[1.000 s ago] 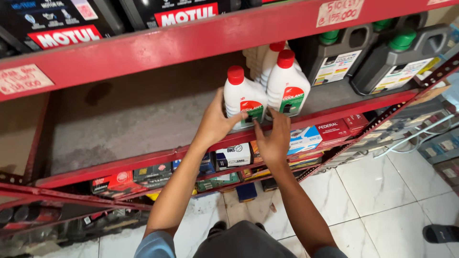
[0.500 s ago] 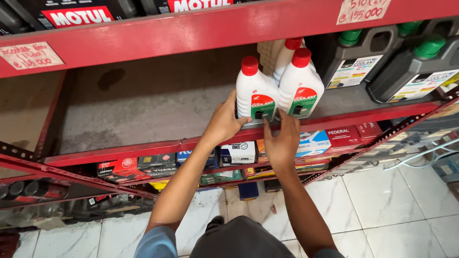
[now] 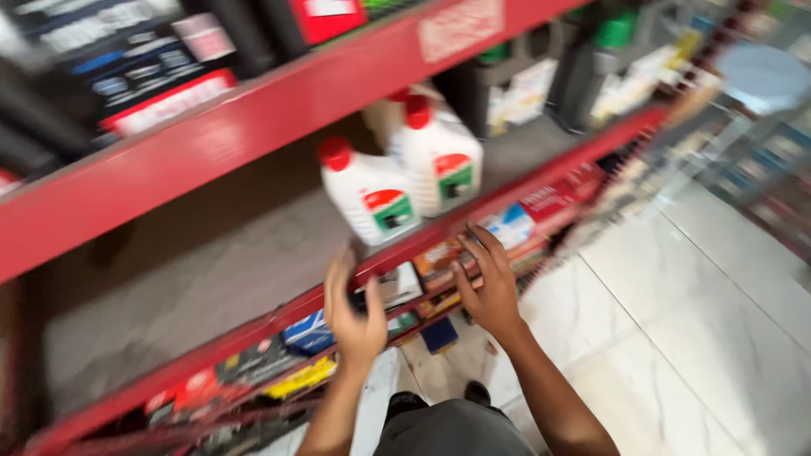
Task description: The person repeatedly picks up white and blue plastic bottles from a glass display case and places them onto a red metal shelf. The person walks back and forth between the case and the shelf, handling the bottles one at a time to restock the inventory.
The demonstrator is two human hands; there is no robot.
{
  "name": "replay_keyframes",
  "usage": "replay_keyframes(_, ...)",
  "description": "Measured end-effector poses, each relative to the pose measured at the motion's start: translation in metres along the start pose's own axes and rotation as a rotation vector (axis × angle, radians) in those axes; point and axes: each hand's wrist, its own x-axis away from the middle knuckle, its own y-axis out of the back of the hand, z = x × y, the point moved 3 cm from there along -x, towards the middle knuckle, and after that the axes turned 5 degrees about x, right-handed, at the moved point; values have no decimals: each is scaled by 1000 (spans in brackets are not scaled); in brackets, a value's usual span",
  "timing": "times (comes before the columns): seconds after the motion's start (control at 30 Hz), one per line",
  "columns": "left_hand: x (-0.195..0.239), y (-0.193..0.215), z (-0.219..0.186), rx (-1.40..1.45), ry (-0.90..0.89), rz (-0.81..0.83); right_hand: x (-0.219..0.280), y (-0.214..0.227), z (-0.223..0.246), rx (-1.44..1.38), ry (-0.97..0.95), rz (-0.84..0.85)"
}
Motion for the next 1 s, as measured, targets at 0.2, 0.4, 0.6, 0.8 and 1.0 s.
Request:
replay_keyframes(0.2,137,-60,41,405,512,568,67,55,-29,291,-289,-74)
replay_keyframes(0.4,177,-56,36,504,557,1140,178,85,-27,246,-989,-197)
replay_keyframes(0.6,192,-30,59,516,447,1352,293,67,12,100,-1054,-459)
replay_keyframes(0.8,231,-47,101,458,343,1646,365,73,104,207,-1220,-745)
replay_keyframes(1.0,248,-79,45,502,156,1842,416,99,194,388,-1209,-1114)
